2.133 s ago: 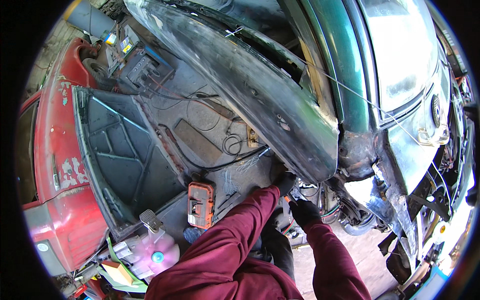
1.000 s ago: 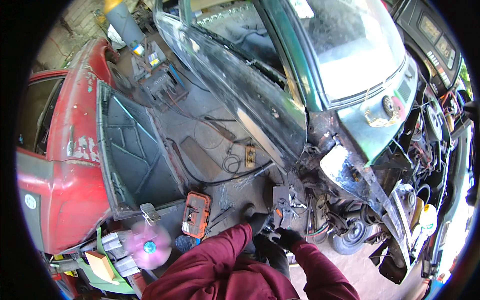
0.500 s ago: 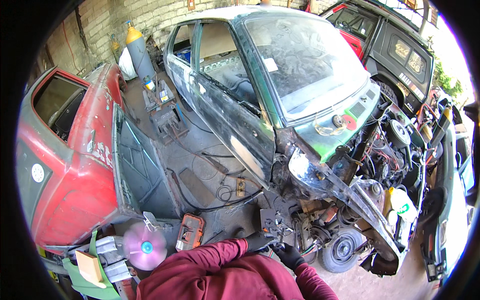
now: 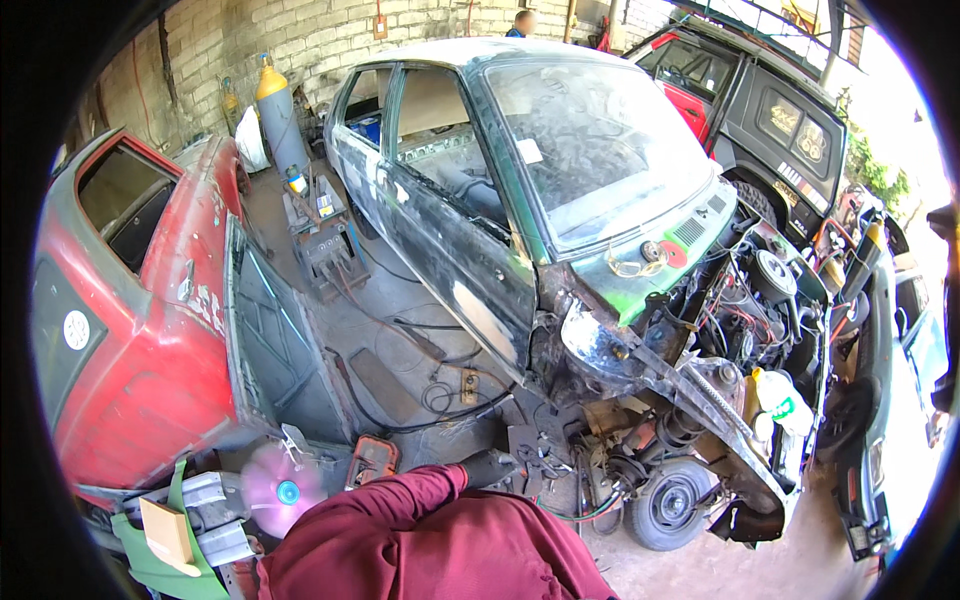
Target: The person uses a hammer and a metal rod to tap and align the door frame of a disassembled car. They then use pliers to remove a bolt and adjust the front hood area.
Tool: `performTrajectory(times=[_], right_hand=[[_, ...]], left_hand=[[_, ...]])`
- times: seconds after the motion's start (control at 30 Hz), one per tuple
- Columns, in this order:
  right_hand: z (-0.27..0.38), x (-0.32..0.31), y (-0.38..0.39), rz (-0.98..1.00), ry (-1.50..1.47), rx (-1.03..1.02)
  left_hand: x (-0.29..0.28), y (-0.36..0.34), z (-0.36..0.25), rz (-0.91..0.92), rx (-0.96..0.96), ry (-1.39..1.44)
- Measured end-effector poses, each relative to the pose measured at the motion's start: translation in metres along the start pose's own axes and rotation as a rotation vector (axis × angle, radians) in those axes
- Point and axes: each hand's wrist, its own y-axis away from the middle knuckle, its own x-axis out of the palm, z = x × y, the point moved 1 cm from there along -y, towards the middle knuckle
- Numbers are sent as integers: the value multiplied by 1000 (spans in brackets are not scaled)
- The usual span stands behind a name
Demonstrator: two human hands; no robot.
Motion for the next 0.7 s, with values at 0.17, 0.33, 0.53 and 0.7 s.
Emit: performTrajectory(times=[0.17, 0.33, 0.53, 0.7], right_hand=[[75, -33, -17, -2, -21, 13], [144, -58, -24, -19, -33, -27], [160, -50, -12, -2, 4, -11], [134, -32, 12, 56, 85, 36]], left_hand=[[-32, -11, 3, -8, 132, -68], [-127, 21, -56, -226, 148, 654], [-291, 179, -189, -816, 939, 533], [-334, 343, -284, 10, 1610, 1181]])
